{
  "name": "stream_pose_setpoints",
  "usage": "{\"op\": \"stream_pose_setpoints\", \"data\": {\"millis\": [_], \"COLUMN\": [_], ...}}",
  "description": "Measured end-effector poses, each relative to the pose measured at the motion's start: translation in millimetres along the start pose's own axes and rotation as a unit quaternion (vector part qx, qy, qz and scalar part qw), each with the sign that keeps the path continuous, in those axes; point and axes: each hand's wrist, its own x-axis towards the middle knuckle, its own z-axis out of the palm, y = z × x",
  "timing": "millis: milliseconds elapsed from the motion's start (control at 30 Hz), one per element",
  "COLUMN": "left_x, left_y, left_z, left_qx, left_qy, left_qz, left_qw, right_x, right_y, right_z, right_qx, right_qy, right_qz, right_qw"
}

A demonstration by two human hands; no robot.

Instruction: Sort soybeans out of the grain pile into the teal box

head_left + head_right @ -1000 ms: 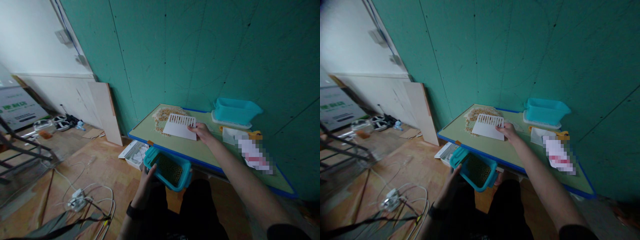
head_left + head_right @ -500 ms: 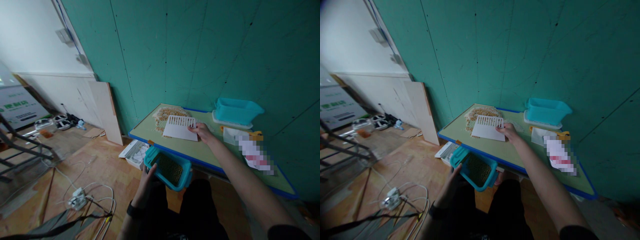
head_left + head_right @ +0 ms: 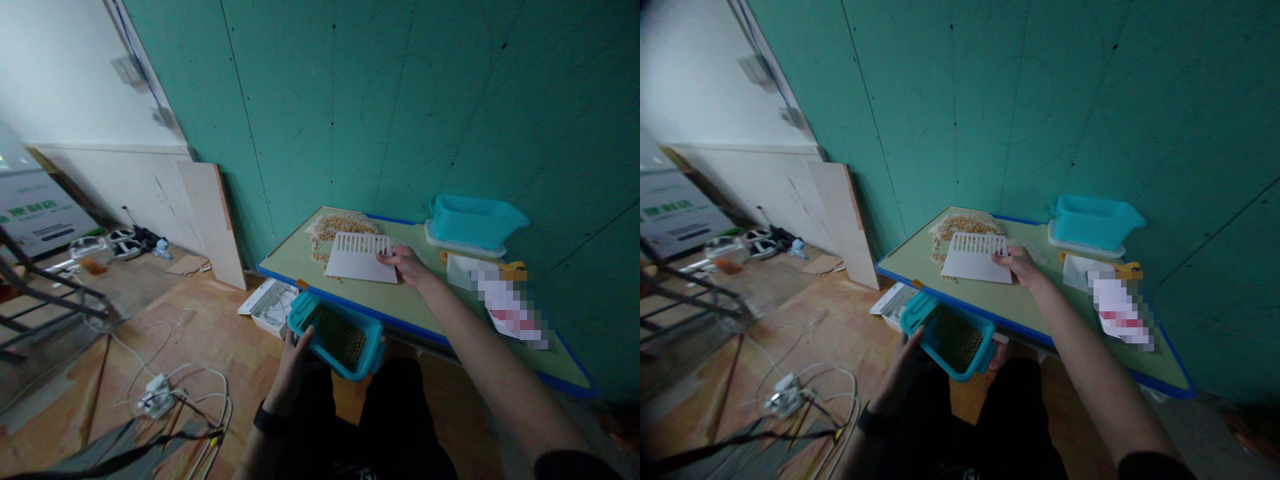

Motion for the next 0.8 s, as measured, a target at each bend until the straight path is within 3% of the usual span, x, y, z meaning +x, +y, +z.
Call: {"op": "stream_pose_setpoints", "data": {"millis": [800], "left_x": [3.8], "left_y": [0.7], "left_z": [-1.3], "left_qx": [-0.002], "left_qy": [0.007], "left_qz": [-0.009], "left_qw": [1.0], "right_x": [-2.5], "right_y": [0.1], "right_z": [-5.9], "right_qx": [-0.004], "right_qy": [-0.045], "right_qz": [0.006], "right_qw": [0.999]}}
